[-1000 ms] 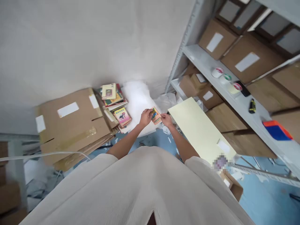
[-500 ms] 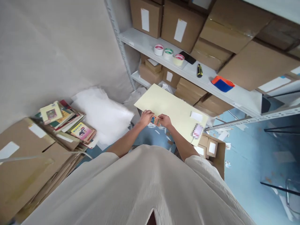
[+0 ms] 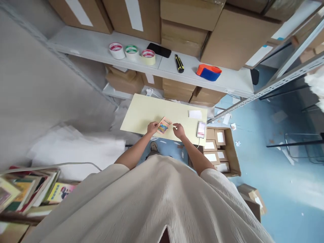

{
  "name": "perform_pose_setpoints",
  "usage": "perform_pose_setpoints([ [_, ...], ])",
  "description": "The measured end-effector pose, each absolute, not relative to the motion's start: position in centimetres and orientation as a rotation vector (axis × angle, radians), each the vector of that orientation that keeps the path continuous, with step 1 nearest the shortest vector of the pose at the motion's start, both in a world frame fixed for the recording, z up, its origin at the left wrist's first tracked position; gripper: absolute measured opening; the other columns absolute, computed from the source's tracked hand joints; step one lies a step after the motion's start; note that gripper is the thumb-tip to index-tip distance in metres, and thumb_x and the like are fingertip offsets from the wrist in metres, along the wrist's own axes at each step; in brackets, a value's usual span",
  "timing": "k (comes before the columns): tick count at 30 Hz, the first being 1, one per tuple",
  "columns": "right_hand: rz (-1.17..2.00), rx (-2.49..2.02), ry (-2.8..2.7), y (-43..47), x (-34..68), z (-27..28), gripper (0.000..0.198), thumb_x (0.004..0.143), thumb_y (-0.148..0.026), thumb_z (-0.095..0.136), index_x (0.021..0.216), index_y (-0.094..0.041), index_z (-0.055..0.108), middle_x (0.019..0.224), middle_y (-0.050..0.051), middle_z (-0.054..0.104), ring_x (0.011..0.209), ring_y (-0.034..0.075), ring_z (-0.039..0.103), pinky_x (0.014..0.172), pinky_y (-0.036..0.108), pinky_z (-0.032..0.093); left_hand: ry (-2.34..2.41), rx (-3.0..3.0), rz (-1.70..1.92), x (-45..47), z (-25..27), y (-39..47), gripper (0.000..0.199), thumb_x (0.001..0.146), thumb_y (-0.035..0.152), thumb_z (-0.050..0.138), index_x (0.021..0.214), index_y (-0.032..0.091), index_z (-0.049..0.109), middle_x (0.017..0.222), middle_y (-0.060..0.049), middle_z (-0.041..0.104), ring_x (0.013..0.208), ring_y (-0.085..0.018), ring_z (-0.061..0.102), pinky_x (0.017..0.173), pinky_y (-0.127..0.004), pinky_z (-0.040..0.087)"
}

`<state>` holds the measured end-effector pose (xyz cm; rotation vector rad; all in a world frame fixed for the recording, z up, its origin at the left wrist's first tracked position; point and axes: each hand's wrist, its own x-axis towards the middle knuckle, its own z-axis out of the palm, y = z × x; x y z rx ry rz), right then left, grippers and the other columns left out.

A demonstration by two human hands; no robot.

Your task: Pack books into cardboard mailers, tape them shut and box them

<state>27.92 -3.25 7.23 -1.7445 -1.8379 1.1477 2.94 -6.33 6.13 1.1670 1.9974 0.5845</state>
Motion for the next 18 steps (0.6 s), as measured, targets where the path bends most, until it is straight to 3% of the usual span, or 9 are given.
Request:
perform_pose_setpoints([
  [5,1.282,-1.867,-1.684,-2.2,26.4,5.7,0.022,0.090,-0.023,0.071,0.109,-0.026,0.082,0.121,0.008,0.087,0.103,0.025,0.082,0.105,0.044,0.067,1.930,1.013,0.479,1.4,4.1,-2.0,0.020,0.097,0.026,0.067,0.092,0.023,0.087,0.088,-0.005,0.085,0.095,-0.025,0.079,0.079,-0.029,0.055],
  [9,1.309,-1.938,-1.595,-2.2,24.3,4.2,0.021,0.090,-0.023,0.074,0.108,-0.027,0.084,0.120,0.007,0.088,0.104,0.025,0.083,0.106,0.042,0.067,1.877,1.045,0.369,0.1,2.8,-0.4,0.020,0.098,0.025,0.067,0.094,0.023,0.086,0.094,-0.006,0.088,0.100,-0.025,0.082,0.080,-0.029,0.056],
  [13,1.356,-2.061,-1.472,-2.4,22.7,2.5,0.021,0.088,-0.024,0.078,0.108,-0.027,0.085,0.120,0.008,0.089,0.109,0.027,0.084,0.107,0.043,0.067,1.852,1.112,0.240,-1.4,2.1,0.0,0.013,0.094,0.023,0.073,0.099,0.023,0.085,0.114,-0.014,0.089,0.116,-0.031,0.083,0.093,-0.036,0.059],
  [18,1.411,-2.131,-1.262,-2.2,21.1,0.5,0.032,0.087,-0.030,0.081,0.119,-0.025,0.085,0.133,0.014,0.087,0.120,0.031,0.083,0.106,0.045,0.067,1.726,1.359,0.256,-2.1,1.6,-0.3,0.026,0.100,0.018,0.067,0.122,0.020,0.081,0.138,-0.019,0.082,0.133,-0.033,0.078,0.115,-0.043,0.061],
])
